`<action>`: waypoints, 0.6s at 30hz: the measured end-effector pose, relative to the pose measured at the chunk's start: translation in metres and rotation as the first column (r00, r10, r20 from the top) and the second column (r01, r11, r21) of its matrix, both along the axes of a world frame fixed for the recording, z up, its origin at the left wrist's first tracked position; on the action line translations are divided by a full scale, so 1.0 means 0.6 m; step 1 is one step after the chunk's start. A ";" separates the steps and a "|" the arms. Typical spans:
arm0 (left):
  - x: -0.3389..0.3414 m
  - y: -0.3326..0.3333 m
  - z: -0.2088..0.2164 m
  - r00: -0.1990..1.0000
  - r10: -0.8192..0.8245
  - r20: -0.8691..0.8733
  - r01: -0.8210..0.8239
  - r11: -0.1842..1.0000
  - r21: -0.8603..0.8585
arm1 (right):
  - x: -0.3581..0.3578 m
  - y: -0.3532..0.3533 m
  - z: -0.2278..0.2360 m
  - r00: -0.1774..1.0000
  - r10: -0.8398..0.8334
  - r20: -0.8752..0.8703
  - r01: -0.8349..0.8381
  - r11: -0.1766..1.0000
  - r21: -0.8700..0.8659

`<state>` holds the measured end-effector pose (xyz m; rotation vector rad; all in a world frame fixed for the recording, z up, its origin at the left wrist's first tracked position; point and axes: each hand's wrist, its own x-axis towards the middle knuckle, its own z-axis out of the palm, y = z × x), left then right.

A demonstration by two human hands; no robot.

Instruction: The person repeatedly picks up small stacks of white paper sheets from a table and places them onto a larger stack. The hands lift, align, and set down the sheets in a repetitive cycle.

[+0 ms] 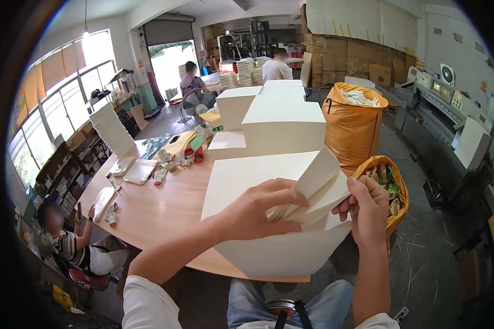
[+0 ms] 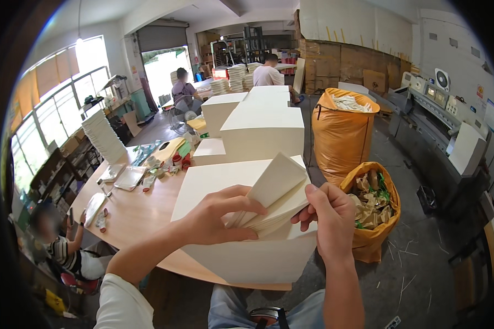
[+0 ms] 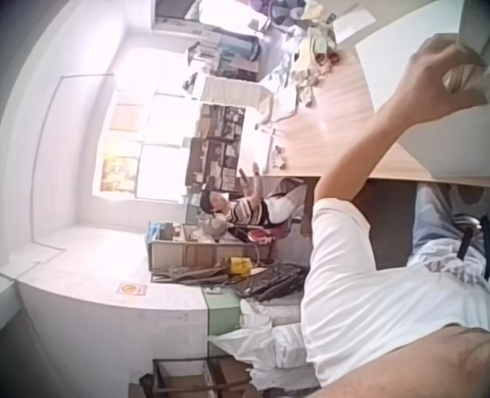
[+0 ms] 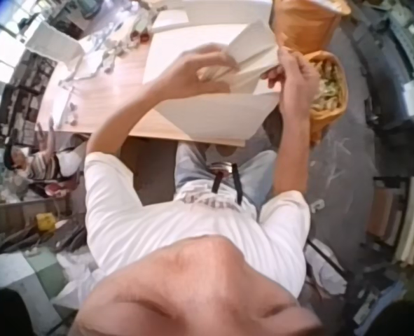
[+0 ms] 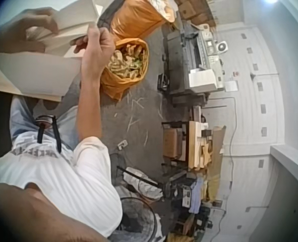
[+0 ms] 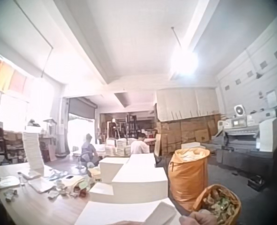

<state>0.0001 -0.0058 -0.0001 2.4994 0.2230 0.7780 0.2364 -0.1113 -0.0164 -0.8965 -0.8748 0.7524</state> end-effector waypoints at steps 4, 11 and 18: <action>0.000 0.010 -0.004 1.000 0.020 0.011 -0.019 0.997 -0.078 | 0.018 -0.009 -0.025 0.954 -0.186 0.237 0.177 0.983 0.058; 0.000 0.006 -0.008 1.000 -0.001 0.004 0.001 0.997 0.076 | -0.027 -0.056 -0.048 0.168 -0.366 0.915 0.141 0.928 0.345; 0.016 -0.018 0.003 0.996 0.060 -0.072 -0.027 0.922 0.387 | -0.020 -0.063 -0.062 0.217 -0.282 0.934 0.081 0.959 0.271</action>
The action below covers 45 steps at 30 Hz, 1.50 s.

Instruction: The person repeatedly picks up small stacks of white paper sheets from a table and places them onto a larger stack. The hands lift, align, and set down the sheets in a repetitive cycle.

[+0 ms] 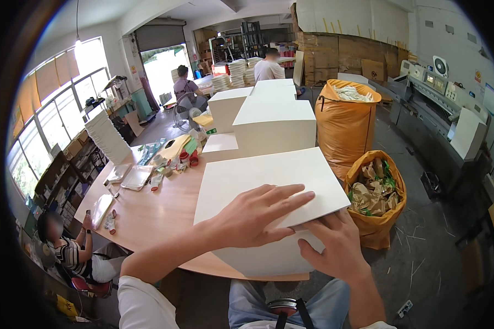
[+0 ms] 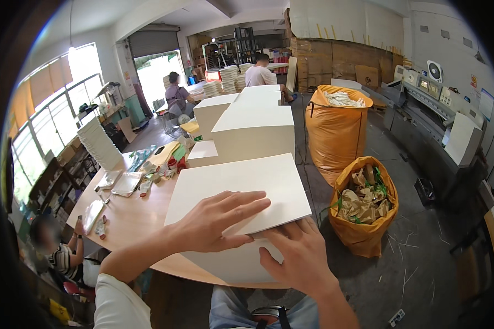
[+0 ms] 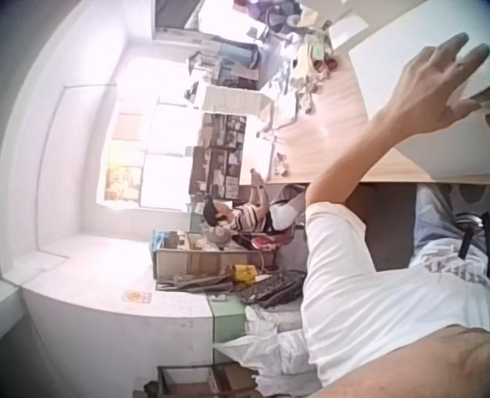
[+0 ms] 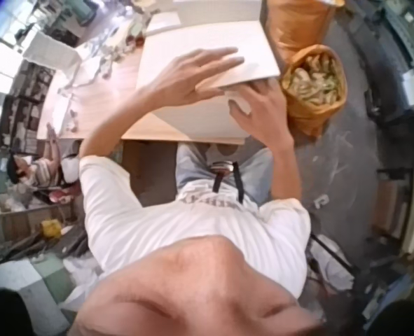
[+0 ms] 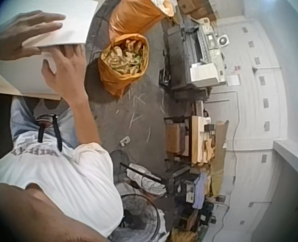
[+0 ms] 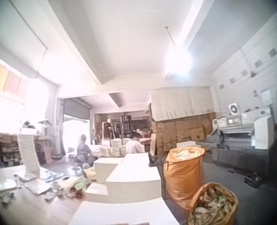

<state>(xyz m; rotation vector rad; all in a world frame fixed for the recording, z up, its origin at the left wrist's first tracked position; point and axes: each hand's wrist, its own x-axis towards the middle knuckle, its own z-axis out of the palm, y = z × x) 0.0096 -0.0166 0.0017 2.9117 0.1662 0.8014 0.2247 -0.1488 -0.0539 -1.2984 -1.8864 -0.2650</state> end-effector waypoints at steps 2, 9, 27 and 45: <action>-0.002 0.004 -0.002 0.999 0.026 -0.023 -0.027 0.999 -0.027 | -0.004 0.000 0.004 1.000 -0.004 -0.027 0.004 1.000 -0.009; 0.005 0.020 -0.015 0.997 0.078 -0.022 -0.079 0.997 -0.017 | 0.006 0.003 -0.004 0.988 0.031 -0.154 -0.026 0.999 0.037; 0.004 0.024 -0.013 0.996 0.033 0.083 -0.019 0.986 -0.164 | 0.019 0.066 0.047 0.503 0.033 -0.864 -0.169 0.984 -0.061; -0.002 0.020 0.001 0.997 0.071 0.028 -0.053 0.910 -0.412 | 0.034 0.059 0.048 0.324 0.013 -0.946 -0.302 0.949 -0.091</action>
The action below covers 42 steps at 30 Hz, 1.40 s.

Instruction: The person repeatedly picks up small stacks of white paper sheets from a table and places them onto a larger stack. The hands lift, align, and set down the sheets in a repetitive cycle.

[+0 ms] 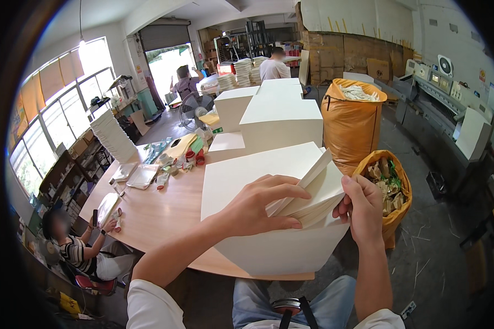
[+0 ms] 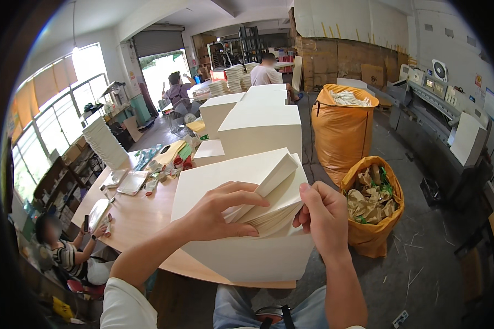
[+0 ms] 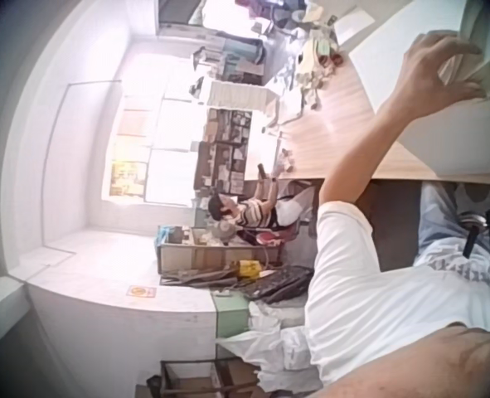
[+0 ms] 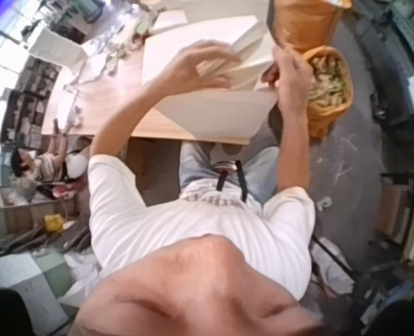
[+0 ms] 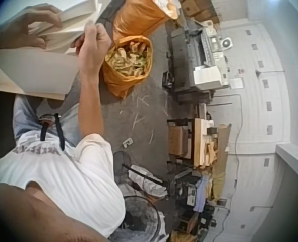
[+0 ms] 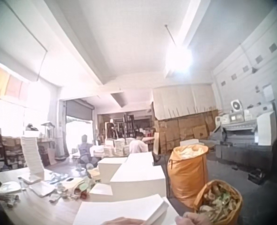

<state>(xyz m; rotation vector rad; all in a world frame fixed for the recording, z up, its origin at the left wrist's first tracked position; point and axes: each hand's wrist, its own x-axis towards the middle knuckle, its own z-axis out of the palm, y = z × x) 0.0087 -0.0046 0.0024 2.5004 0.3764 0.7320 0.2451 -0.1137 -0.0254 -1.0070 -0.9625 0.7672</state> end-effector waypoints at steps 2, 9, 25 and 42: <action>-0.001 0.000 0.003 1.000 -0.018 0.003 0.018 1.000 -0.007 | 0.003 -0.003 0.000 1.000 -0.004 0.031 0.003 1.000 0.020; 0.008 -0.004 -0.014 0.982 -0.016 0.188 -0.004 0.995 0.104 | -0.012 0.009 -0.006 0.977 -0.120 0.176 0.109 0.992 0.071; 0.006 -0.006 -0.005 0.991 -0.017 0.129 0.012 0.999 0.039 | -0.006 0.010 -0.015 0.951 -0.174 0.254 0.150 0.982 0.111; 0.000 -0.003 -0.001 0.997 -0.052 0.057 0.049 0.997 0.052 | 0.000 0.004 -0.014 0.999 -0.029 0.030 0.024 0.991 0.133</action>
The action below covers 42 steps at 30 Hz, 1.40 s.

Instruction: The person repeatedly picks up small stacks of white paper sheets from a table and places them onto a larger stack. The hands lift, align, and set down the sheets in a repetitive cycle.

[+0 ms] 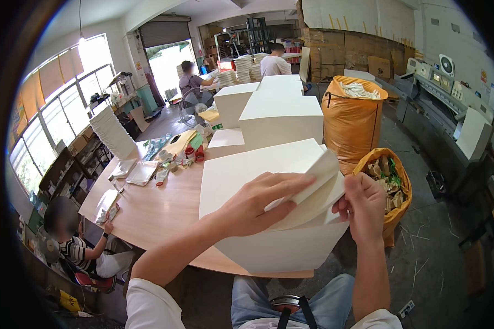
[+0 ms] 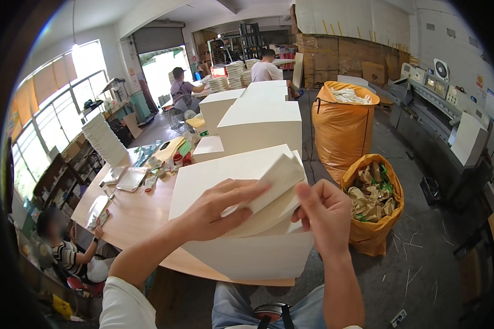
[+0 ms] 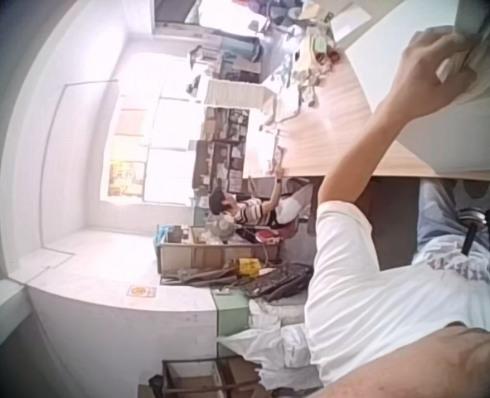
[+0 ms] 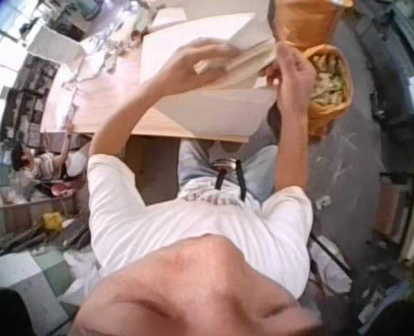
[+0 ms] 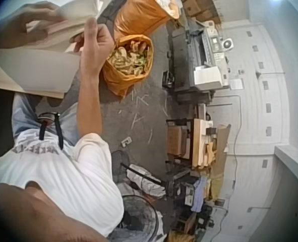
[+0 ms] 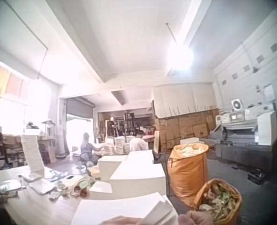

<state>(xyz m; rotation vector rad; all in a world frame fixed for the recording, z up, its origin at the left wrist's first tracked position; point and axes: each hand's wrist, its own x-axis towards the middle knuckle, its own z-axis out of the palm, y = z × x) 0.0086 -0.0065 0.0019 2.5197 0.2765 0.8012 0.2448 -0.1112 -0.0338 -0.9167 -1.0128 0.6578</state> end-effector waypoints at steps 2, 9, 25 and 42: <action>0.007 0.001 -0.007 0.997 -0.008 0.075 0.004 0.999 0.046 | 0.000 -0.001 0.000 0.940 -0.142 0.312 0.149 0.989 0.000; 0.005 0.000 -0.007 1.000 -0.012 0.000 0.012 0.986 0.166 | -0.006 0.002 0.014 0.985 0.057 -0.160 -0.058 0.998 -0.003; 0.004 -0.013 0.000 0.994 0.063 -0.091 -0.035 0.958 0.283 | -0.037 -0.055 -0.023 0.354 -0.271 0.895 0.096 0.962 0.254; 0.018 -0.007 -0.023 0.976 0.220 0.004 -0.196 0.865 0.463 | 0.036 -0.090 -0.017 0.525 -0.270 0.807 0.526 0.849 -0.058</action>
